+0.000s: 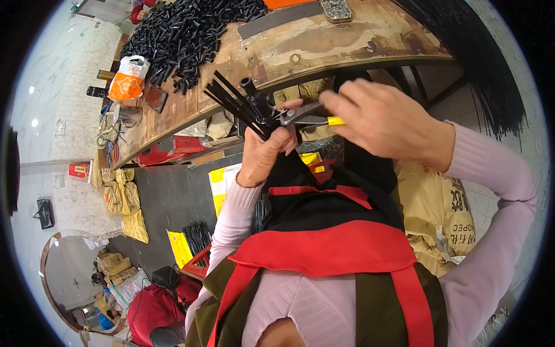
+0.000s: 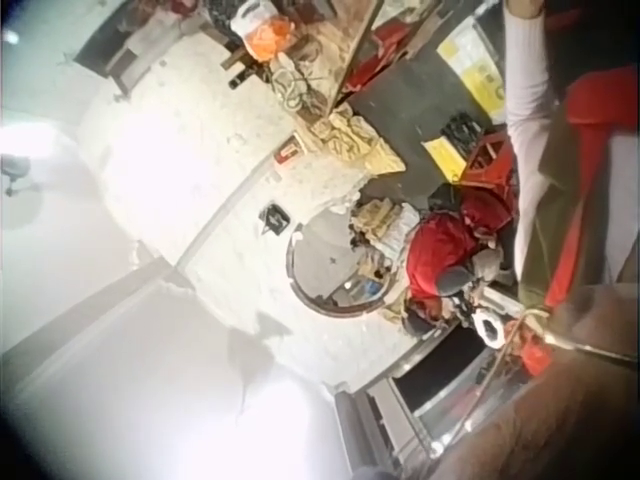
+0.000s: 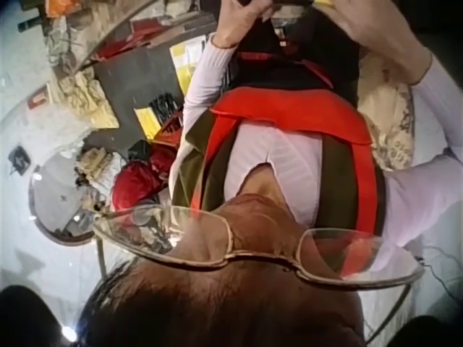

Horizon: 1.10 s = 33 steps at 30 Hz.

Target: Assembling, grouping, and cutting bundles of black cables at a workbench.

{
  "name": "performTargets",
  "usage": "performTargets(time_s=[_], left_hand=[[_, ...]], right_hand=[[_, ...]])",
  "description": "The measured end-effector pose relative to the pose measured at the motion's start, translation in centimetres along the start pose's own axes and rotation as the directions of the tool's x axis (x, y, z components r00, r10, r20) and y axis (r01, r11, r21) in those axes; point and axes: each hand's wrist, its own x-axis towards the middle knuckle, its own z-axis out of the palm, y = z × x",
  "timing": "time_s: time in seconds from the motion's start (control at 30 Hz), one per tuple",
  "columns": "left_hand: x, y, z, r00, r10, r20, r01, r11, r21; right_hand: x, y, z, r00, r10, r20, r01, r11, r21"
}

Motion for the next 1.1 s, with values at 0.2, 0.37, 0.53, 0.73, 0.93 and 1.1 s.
performTargets(time_s=[0.2,0.37,0.53,0.73,0.93,1.1], left_hand=[[-0.3,0.5,-0.2,0.995,-0.053,0.082,0.049,0.998,0.05],[0.4,0.0,-0.1,1.0,-0.019,-0.024,0.019,1.0,-0.002],[0.3,0.3,-0.5,0.999,-0.01,0.03,0.011,1.0,-0.023],[0.6,-0.1,-0.7,0.999,-0.02,0.036,0.021,0.999,-0.047],[0.5,0.2,-0.4,0.997,0.011,0.072,-0.007,0.999,-0.05],[0.4,-0.3,-0.9,0.996,0.013,0.093,-0.01,0.999,-0.039]], right_hand=[[1.3,-0.8,-0.7,0.516,-0.063,0.854,-0.855,0.033,0.518],[0.9,0.5,-0.3,0.998,0.023,-0.05,-0.024,1.0,-0.016],[2.7,-0.4,-3.5,0.554,0.072,0.829,-0.817,0.237,0.525],[1.1,-0.6,-1.0,0.958,0.233,0.168,-0.276,0.909,0.311],[2.1,-0.7,-2.0,0.734,0.237,0.636,-0.669,0.416,0.616],[0.8,-0.2,1.3,0.528,-0.039,0.848,-0.849,-0.051,0.526]])
